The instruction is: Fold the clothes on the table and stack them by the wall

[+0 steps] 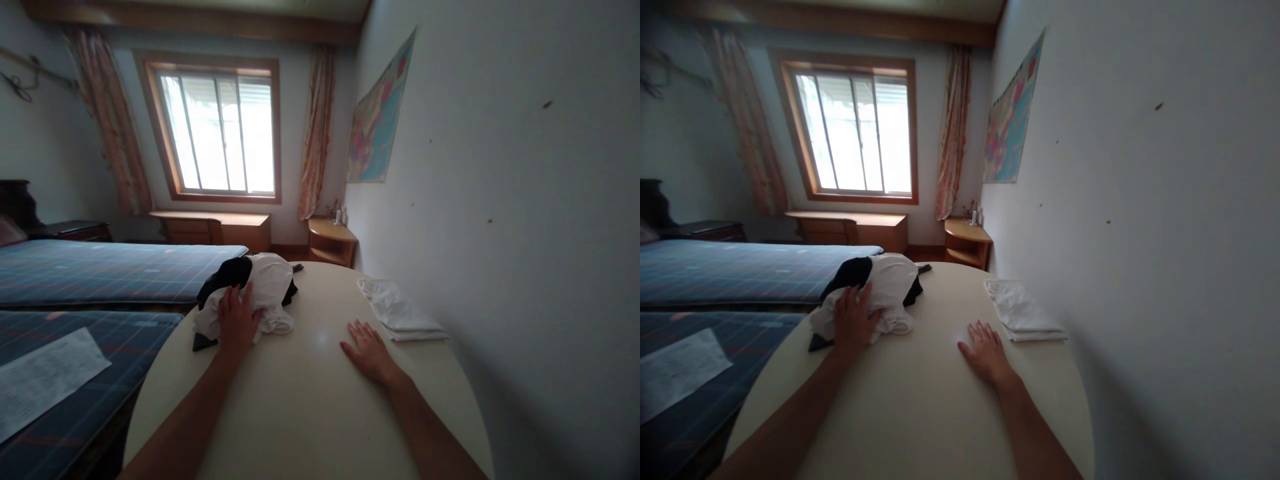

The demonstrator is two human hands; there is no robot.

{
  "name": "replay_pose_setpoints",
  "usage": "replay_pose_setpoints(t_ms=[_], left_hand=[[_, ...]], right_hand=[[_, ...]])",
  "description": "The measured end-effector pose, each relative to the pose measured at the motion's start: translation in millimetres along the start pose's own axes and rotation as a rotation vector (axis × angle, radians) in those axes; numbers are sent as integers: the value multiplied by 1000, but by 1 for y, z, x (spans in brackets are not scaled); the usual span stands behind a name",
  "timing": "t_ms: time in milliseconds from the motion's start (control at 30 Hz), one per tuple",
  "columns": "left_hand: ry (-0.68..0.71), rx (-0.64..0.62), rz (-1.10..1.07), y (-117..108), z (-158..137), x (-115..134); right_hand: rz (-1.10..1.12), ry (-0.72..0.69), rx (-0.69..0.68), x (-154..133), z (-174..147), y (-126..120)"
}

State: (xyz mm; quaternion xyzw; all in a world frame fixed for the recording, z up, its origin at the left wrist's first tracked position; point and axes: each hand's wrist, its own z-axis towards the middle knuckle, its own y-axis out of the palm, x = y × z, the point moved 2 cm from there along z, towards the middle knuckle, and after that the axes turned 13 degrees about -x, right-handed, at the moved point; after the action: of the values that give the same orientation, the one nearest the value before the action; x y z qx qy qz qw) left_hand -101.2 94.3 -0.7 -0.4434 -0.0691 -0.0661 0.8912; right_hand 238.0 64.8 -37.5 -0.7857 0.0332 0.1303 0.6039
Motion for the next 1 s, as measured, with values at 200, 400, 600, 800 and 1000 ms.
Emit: replay_pose_setpoints(t_ms=[200,400,600,800,1000], left_hand=[[37,110,-37,-9,8,-12],[309,154,-213,-22,-4,24],[531,-120,-259,-26,-29,72],[644,-339,-267,-32,-38,89],[409,-165,-189,-36,-26,77]], right_hand=[[8,-10,10,1,1,1],[36,-54,105,-8,-2,-4],[87,-422,232,-56,-20,-7],[152,-556,222,-87,-20,6],[217,-610,169,-94,-19,5]])
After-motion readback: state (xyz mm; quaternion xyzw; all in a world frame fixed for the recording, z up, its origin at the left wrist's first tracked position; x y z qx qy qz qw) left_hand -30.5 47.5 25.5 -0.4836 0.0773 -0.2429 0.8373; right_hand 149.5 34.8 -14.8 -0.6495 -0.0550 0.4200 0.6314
